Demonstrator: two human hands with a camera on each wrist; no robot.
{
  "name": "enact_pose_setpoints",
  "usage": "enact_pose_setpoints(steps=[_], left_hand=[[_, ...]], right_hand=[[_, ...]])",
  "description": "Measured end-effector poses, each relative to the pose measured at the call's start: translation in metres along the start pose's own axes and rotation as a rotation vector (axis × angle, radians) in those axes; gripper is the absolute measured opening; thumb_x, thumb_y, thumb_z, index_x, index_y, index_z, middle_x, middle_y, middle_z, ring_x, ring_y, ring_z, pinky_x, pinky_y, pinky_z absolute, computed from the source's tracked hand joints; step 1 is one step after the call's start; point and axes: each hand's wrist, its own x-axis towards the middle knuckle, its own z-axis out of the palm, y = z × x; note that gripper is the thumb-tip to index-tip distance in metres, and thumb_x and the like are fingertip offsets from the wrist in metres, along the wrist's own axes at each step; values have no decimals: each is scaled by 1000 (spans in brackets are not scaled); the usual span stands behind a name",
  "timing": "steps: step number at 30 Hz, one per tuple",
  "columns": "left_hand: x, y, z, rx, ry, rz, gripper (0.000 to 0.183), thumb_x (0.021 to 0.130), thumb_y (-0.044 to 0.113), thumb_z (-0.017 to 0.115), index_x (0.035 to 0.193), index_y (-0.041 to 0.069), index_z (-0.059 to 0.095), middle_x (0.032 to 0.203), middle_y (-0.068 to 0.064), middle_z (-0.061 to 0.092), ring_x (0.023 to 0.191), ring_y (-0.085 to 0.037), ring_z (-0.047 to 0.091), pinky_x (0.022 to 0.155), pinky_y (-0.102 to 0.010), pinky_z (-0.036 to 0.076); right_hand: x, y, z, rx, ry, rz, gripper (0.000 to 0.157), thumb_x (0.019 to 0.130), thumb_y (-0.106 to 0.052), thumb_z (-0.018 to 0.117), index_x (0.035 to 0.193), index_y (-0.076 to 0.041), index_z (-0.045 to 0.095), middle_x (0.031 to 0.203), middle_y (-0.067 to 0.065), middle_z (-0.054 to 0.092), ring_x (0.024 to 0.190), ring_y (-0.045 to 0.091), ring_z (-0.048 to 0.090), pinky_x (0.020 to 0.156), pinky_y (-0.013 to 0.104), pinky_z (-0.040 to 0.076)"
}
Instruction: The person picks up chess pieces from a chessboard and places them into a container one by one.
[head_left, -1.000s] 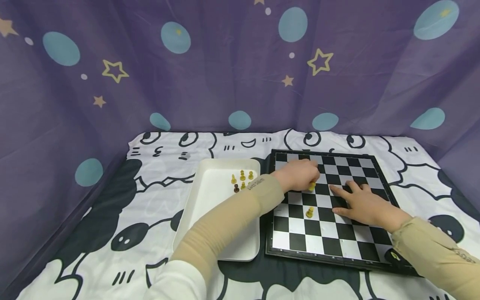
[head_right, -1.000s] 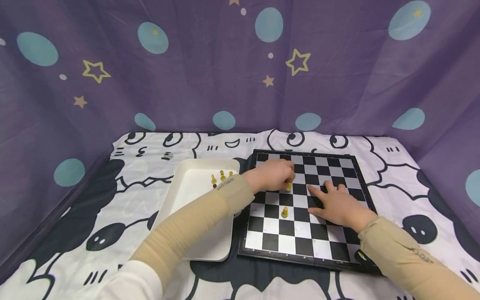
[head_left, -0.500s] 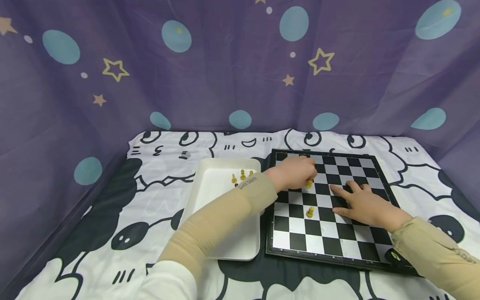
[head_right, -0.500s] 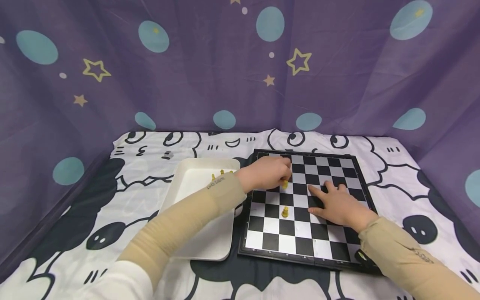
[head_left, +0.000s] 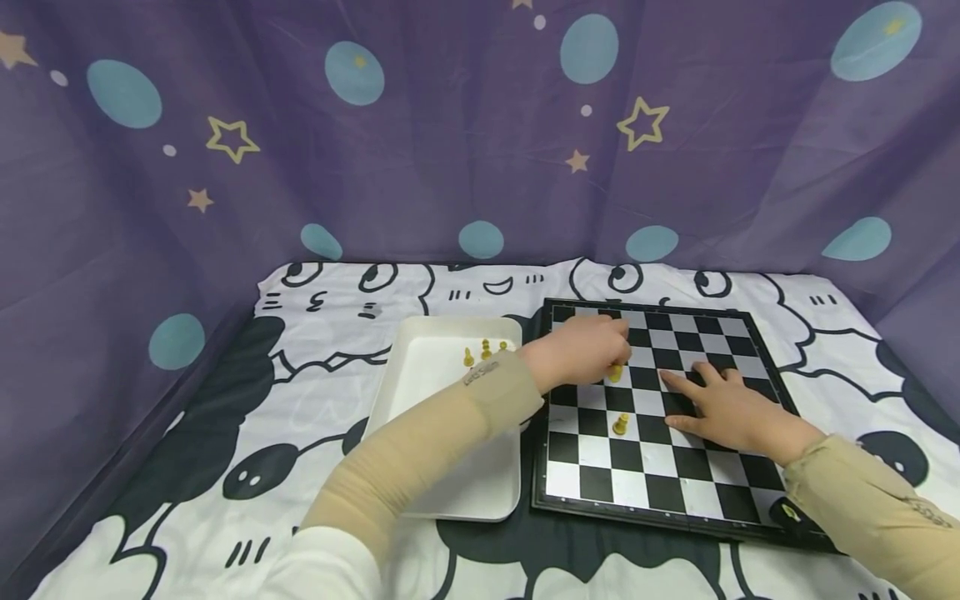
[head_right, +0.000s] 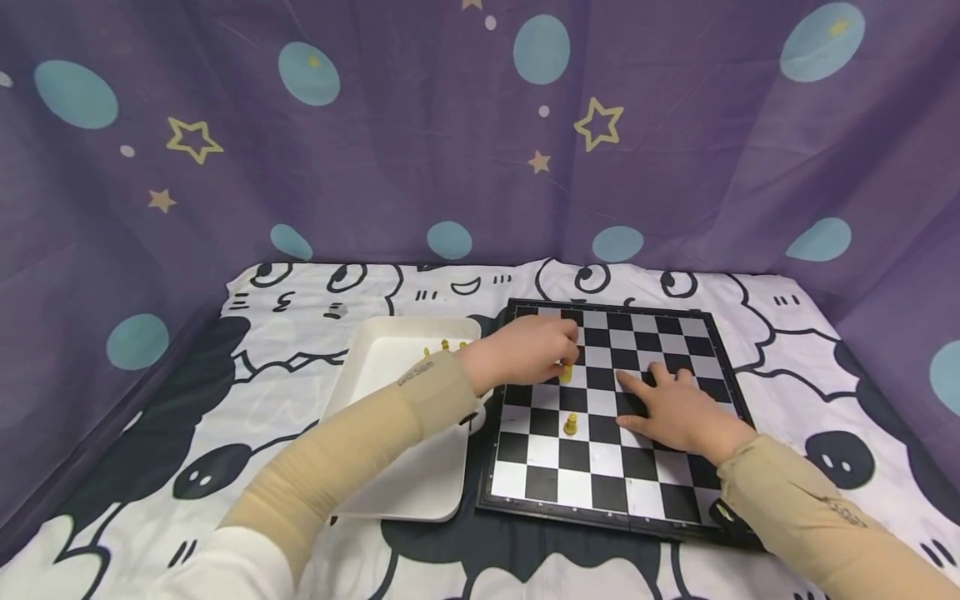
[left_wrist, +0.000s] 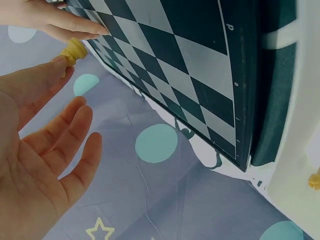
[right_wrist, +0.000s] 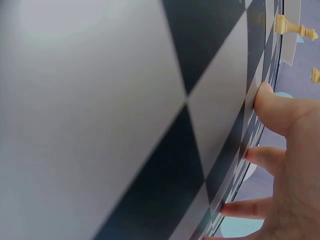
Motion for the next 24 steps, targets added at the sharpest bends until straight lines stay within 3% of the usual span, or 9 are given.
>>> enact_pose_setpoints(steps=[7,17,24], left_hand=[[-7,-1,2,-32,17,-14,10,90,19,65,95,20,73,107,3,60,95,-10,59,81,-23,49],[-23,-4,1,-39,14,-31,8,91,18,64,88,19,71,98,2,58,82,-11,54,69,-22,46],[-36,-11,-2,-41,34,-52,7,89,20,66,93,20,72,101,3,60,91,-12,57,78,-25,48]], right_hand=[[-1,1,2,-1,-4,2,80,82,-67,53,142,-14,43,133,34,36,110,60,39,73,67,45],[-1,0,1,0,-3,1,81,82,-67,52,142,-14,43,133,33,36,110,60,39,73,67,45],[0,0,0,-10,-2,4,80,82,-67,53,142,-14,42,133,33,37,109,59,40,74,67,45]])
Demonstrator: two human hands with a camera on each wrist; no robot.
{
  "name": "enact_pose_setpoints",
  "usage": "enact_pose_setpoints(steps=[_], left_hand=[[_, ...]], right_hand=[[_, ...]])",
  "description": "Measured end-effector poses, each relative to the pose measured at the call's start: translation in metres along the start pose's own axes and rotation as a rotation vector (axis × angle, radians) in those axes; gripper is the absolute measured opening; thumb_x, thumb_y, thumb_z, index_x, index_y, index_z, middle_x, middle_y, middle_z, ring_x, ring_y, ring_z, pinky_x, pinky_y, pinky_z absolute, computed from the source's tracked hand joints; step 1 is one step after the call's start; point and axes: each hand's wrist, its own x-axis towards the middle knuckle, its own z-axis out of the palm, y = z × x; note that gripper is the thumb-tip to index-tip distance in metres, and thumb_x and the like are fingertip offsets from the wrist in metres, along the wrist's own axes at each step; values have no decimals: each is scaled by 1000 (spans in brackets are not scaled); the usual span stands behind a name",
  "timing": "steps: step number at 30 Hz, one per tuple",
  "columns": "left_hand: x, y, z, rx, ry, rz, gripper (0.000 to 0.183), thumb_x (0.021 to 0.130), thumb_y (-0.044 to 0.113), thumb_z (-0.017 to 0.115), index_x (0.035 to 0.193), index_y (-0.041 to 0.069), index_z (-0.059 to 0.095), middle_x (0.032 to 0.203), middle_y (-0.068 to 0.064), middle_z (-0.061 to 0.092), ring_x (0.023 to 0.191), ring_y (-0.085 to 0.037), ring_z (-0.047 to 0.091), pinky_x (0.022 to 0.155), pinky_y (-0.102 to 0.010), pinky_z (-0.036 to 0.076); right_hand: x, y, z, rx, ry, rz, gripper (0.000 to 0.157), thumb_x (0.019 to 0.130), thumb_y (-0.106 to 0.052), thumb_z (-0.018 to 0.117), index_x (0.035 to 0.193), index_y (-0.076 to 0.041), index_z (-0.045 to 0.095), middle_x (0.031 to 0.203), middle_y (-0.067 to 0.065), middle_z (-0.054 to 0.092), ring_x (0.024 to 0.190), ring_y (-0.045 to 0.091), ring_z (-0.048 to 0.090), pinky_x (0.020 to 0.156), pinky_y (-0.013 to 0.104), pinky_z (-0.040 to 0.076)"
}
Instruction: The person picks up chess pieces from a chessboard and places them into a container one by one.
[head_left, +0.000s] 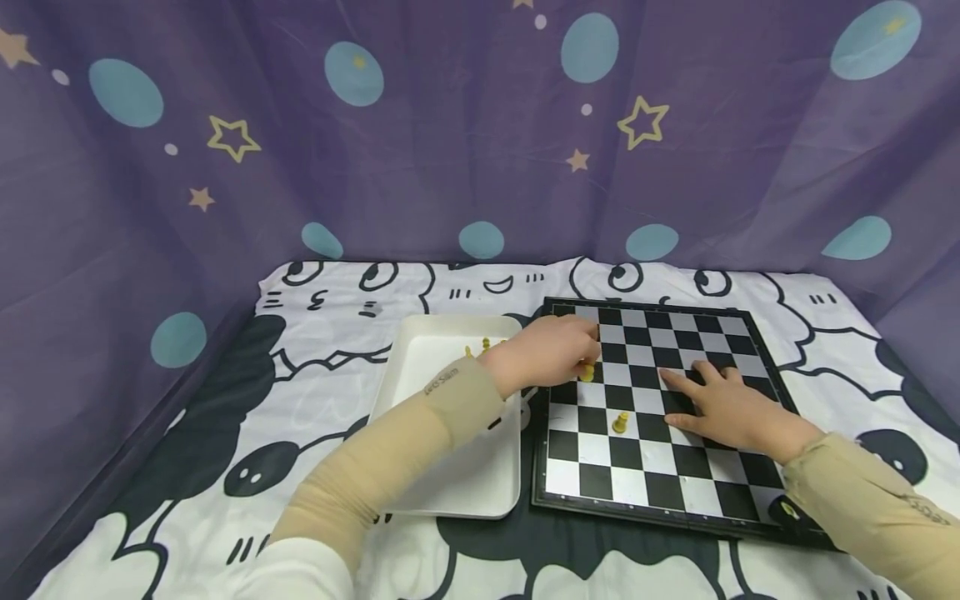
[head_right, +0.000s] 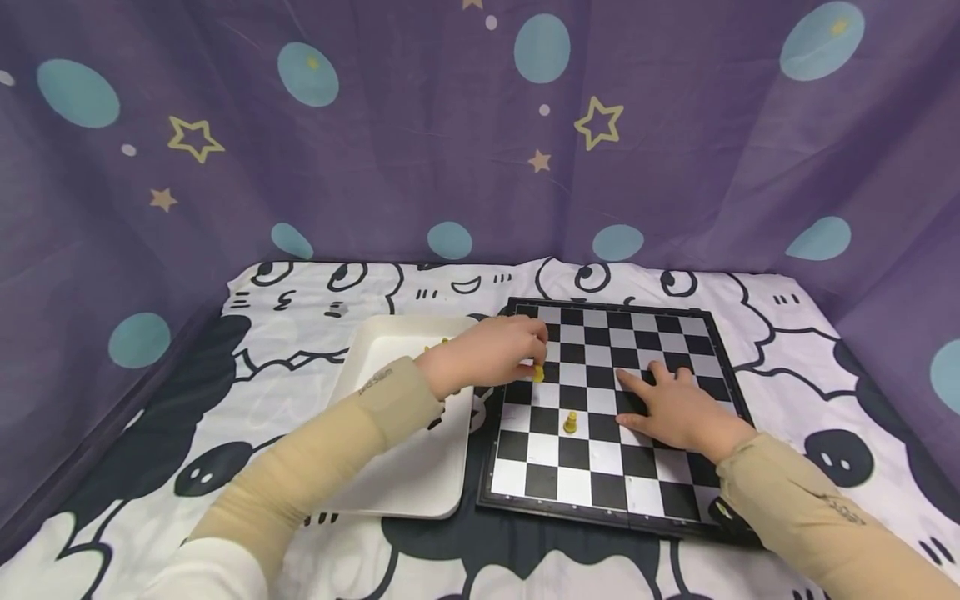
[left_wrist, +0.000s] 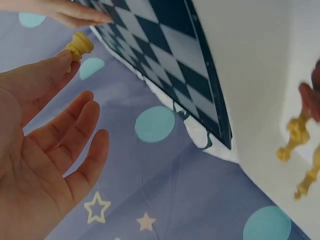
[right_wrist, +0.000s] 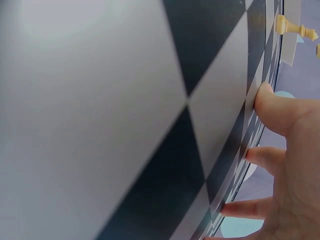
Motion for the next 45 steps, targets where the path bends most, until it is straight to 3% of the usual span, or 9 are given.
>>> enact_pose_setpoints(steps=[13,26,39,45], left_hand=[[-31,-24,-18,-7,64,-29,8,88,15,68,94,17,73,103,-1,61,95,-17,58,82,-27,49],[-63,-42,-15,29,55,-76,3,84,15,71,86,17,74,100,-2,62,89,-19,59,78,-32,50],[-88,-42,14,76,30,-28,8,78,12,75,77,19,72,90,-1,59,80,-19,57,65,-32,49],[-92,-37,24,70,10,-5,9,77,11,75,73,17,69,88,0,58,79,-18,57,63,-30,47]], right_hand=[[2,0,0,-4,11,-5,79,83,-66,52,142,-15,42,134,34,35,111,61,38,74,68,45],[2,0,-1,-17,6,-1,79,83,-66,52,143,-14,41,133,34,35,110,61,39,74,68,45],[0,-2,0,-10,3,1,80,83,-66,52,142,-14,42,133,34,36,110,60,39,74,68,45],[-1,-1,1,-10,6,0,81,83,-68,51,143,-14,42,133,33,36,110,59,40,74,67,45]])
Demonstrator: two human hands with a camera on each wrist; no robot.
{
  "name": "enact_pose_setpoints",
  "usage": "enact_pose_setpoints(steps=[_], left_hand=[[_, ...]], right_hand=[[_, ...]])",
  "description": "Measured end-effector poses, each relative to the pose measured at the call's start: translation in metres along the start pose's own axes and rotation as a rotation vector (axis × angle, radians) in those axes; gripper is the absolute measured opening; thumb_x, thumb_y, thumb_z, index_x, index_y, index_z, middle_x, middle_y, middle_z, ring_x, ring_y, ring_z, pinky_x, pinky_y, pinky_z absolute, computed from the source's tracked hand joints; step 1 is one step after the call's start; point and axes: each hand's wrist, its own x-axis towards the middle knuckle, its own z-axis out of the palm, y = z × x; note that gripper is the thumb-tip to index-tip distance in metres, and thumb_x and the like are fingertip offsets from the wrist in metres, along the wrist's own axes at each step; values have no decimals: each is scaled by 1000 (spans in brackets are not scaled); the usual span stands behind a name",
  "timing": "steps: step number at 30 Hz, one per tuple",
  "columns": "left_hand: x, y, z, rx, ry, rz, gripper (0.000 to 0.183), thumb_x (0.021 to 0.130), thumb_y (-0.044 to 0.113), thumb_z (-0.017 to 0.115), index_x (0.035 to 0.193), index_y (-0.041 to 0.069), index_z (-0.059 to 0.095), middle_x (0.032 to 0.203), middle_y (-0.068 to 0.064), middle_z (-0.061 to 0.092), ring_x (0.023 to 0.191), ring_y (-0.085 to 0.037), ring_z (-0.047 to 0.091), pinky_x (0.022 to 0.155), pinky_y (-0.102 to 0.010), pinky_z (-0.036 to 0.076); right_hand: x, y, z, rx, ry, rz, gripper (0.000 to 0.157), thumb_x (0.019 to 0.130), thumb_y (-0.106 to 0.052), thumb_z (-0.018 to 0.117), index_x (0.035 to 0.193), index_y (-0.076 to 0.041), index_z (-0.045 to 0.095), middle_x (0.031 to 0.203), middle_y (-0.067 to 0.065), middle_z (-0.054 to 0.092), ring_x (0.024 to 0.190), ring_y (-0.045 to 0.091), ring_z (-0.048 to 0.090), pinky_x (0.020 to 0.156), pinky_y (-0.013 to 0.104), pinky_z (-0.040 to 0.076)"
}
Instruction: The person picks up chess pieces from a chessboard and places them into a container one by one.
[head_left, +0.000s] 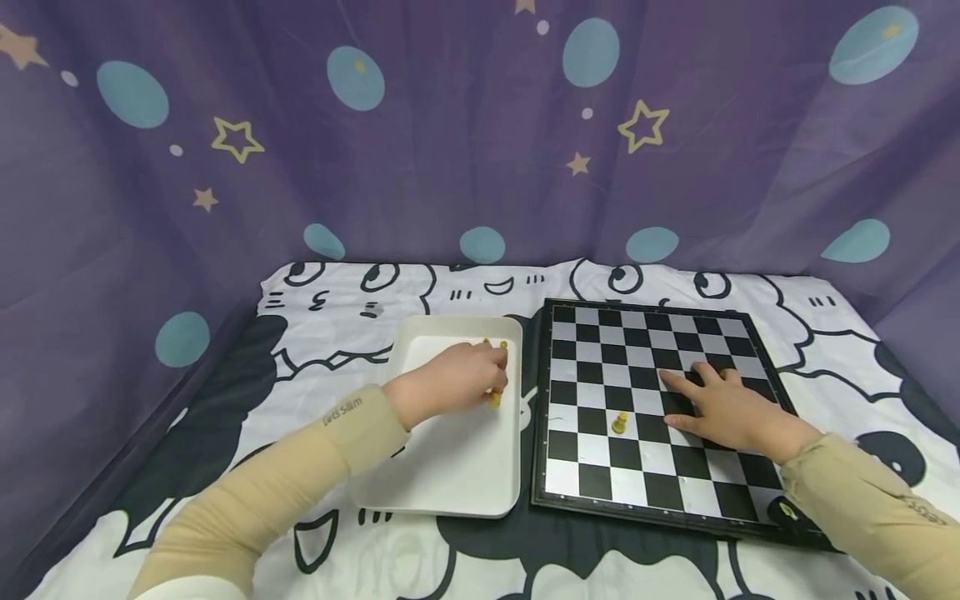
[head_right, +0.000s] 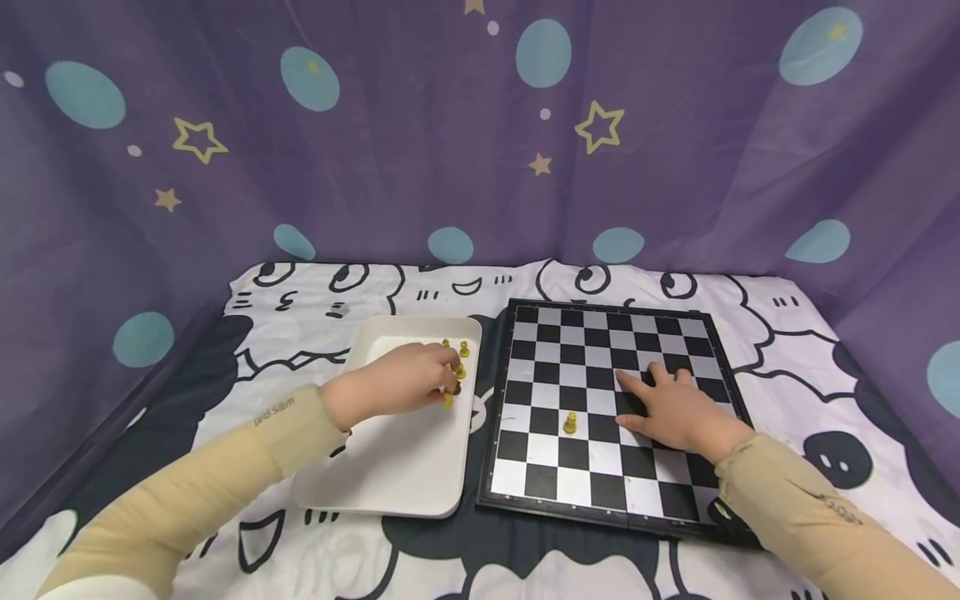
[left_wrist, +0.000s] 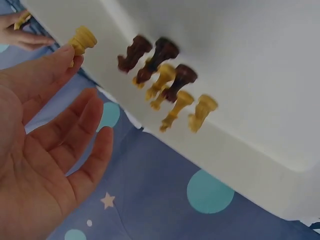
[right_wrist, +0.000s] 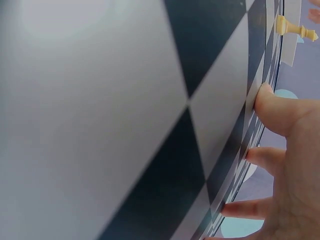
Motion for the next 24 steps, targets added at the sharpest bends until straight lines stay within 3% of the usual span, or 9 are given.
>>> enact_pose_setpoints(steps=[13,24], left_hand=[[0,6,17,-6,-84,14,12,80,17,74,71,18,66,89,0,59,78,-15,52,64,-27,45],[1,6,23,15,-83,28,16,79,13,72,67,17,63,83,1,56,71,-14,45,59,-27,38]], right_hand=[[-1,-1,0,-4,11,-7,80,83,-67,52,142,-14,42,132,33,38,109,59,41,74,67,45],[-1,-1,1,-4,17,-5,79,83,-66,52,142,-15,43,132,32,38,109,57,41,74,66,45]])
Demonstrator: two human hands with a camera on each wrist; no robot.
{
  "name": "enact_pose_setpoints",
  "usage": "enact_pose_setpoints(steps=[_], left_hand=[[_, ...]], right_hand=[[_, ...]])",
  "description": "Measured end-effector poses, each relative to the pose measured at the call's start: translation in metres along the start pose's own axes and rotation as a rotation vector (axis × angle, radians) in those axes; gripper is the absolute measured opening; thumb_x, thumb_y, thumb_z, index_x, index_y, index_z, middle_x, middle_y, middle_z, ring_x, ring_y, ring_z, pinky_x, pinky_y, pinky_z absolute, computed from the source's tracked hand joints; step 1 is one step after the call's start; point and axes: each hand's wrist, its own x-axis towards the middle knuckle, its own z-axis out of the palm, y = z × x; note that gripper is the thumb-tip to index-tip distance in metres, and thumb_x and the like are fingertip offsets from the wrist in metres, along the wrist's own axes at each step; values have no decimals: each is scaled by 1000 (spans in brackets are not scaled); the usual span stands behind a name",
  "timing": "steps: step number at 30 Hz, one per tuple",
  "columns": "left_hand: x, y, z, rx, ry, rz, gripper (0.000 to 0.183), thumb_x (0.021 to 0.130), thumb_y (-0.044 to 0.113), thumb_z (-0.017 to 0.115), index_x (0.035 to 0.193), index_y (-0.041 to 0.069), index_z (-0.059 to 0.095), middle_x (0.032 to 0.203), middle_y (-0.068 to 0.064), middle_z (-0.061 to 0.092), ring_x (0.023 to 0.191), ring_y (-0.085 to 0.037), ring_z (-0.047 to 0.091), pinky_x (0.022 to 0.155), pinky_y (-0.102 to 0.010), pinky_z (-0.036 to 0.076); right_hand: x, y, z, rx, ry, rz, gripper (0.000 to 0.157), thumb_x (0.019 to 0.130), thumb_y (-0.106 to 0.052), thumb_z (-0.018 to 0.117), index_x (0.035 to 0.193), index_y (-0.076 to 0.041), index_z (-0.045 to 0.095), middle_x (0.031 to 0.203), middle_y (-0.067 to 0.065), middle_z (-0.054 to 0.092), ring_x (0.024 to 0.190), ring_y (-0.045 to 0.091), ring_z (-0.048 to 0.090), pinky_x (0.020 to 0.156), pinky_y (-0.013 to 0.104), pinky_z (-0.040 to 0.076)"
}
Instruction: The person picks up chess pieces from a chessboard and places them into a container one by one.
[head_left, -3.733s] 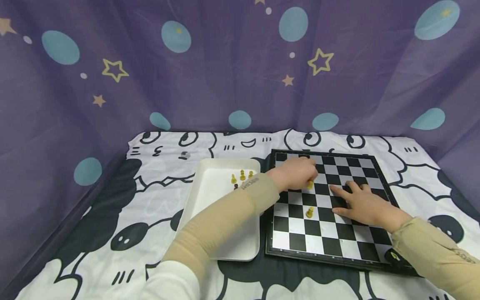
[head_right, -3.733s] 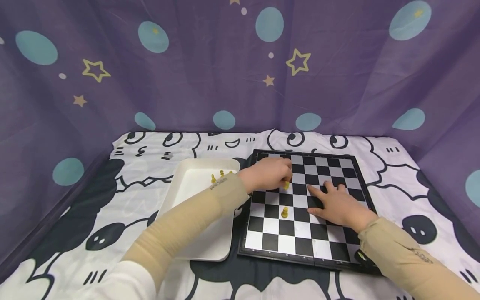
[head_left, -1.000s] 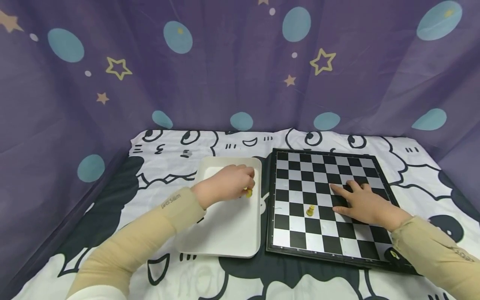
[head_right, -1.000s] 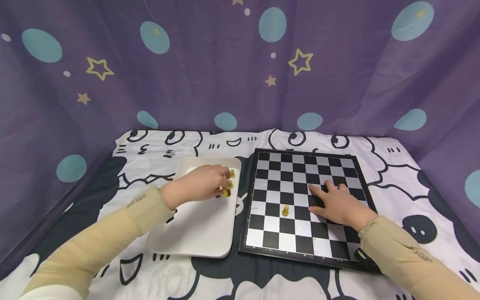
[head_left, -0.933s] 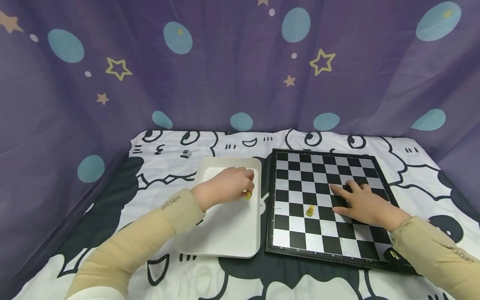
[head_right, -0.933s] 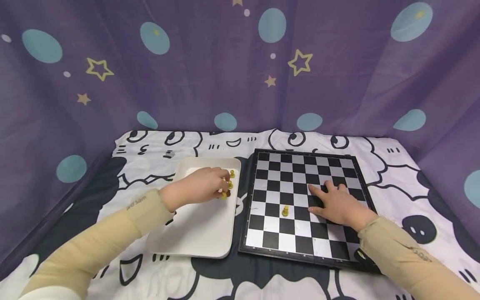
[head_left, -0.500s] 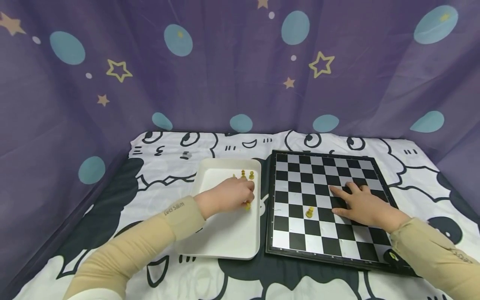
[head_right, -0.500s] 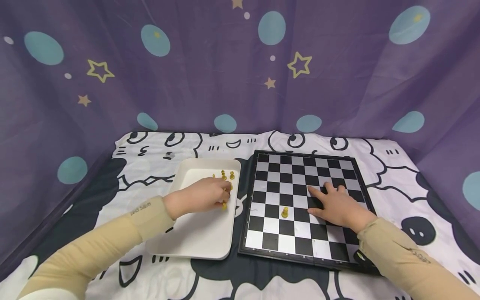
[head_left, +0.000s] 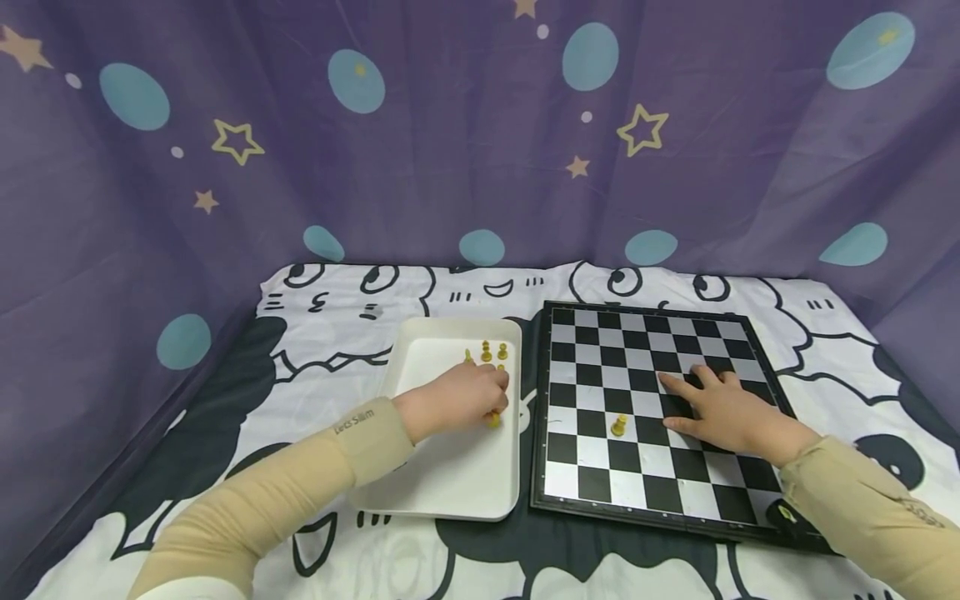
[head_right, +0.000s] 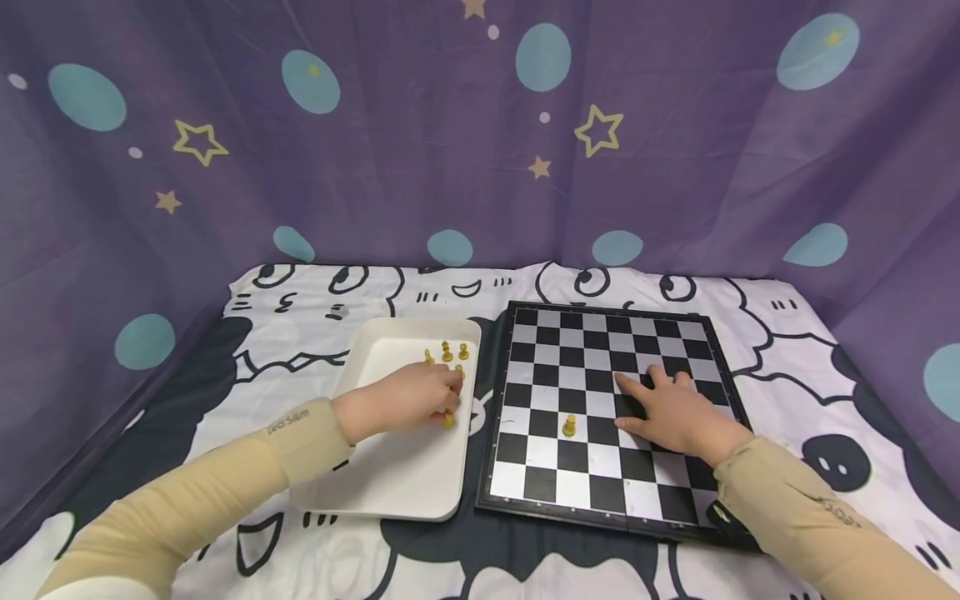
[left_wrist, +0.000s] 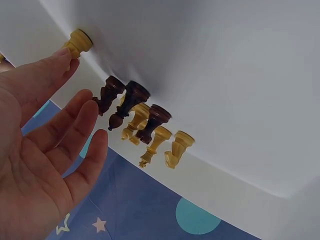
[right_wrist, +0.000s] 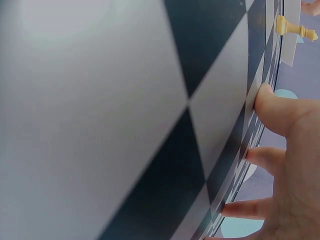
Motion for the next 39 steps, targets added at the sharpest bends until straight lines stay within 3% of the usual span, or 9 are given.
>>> enact_pose_setpoints(steps=[16,22,30,39], left_hand=[[0,1,1,4,-39,-35,17,80,9,70,68,18,62,82,2,55,72,-14,42,62,-26,40],[-1,0,-2,14,-30,-36,5,81,20,73,79,19,69,86,2,59,75,-14,48,65,-28,45],[-3,-1,-13,-20,-39,-43,13,78,26,75,88,18,73,93,0,61,84,-15,55,71,-30,49],[1,-4,-22,-26,29,-40,11,75,23,78,79,17,70,89,1,59,80,-16,54,68,-30,47]], right_hand=[[0,0,-1,12,-12,3,80,83,-67,51,143,-14,41,134,33,36,111,60,39,75,67,45],[0,0,-1,10,-9,1,80,83,-67,51,142,-14,42,133,33,36,111,61,39,74,68,45],[-1,1,0,8,-7,-9,80,83,-68,50,142,-14,42,133,34,36,110,62,38,72,68,45],[-1,1,-2,11,-13,-7,80,83,-67,50,142,-14,41,133,35,35,110,62,38,73,68,45]])
